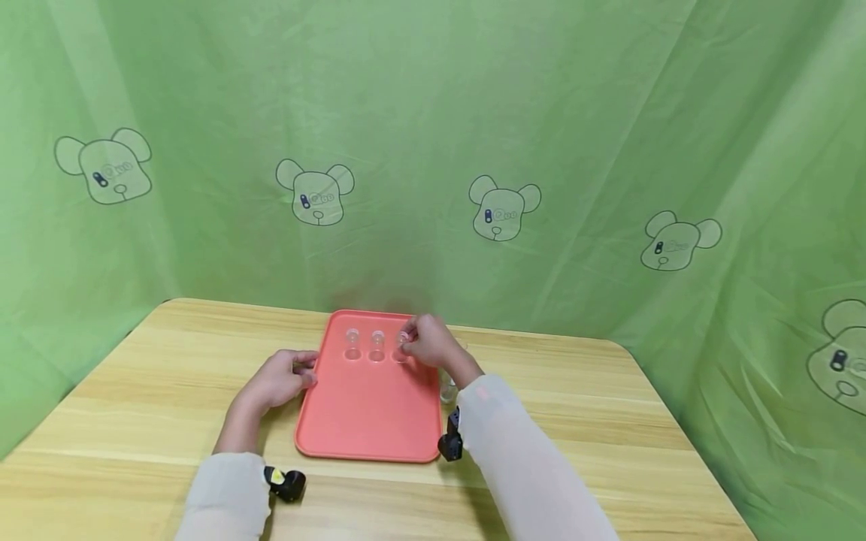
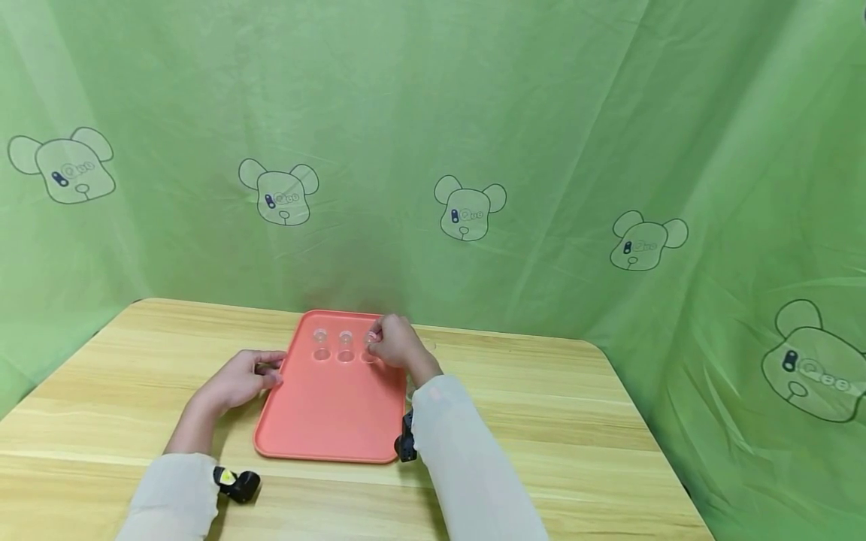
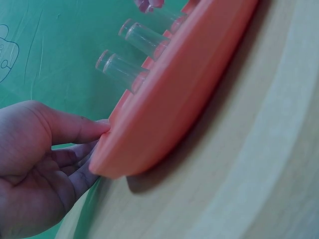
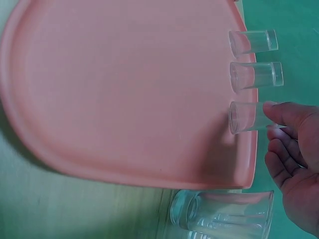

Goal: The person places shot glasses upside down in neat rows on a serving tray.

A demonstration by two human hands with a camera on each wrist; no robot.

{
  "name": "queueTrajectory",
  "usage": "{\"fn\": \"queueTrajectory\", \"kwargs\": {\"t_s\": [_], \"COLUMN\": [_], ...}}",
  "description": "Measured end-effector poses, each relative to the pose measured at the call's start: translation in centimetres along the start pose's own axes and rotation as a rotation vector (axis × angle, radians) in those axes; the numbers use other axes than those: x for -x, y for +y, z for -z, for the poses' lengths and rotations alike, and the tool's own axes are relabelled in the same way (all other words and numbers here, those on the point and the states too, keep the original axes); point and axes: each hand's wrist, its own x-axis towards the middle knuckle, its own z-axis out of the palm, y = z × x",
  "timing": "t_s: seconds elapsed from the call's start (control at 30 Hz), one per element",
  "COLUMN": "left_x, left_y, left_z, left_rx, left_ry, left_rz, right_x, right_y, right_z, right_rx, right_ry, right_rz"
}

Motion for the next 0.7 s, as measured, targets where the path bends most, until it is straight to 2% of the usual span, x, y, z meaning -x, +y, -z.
{"fn": "queueTrajectory", "kwargs": {"t_s": [0.4,0.7], "left_x": [0.05,0.15], "left_y": [-0.13,0.13], "left_z": [0.02,0.02], "left_rx": [-0.010,-0.014], "left_ry": [0.004,0.000], "left_rz": [-0.007,-0.008], "right_x": [0.01,0.29], "right_y": [0.03,-0.11], "right_z": [-0.15,0.14], "right_rx": [-0.006,0.002], "right_ry": [-0.008,-0.015], "right_rz": [-0.025,-0.013]}}
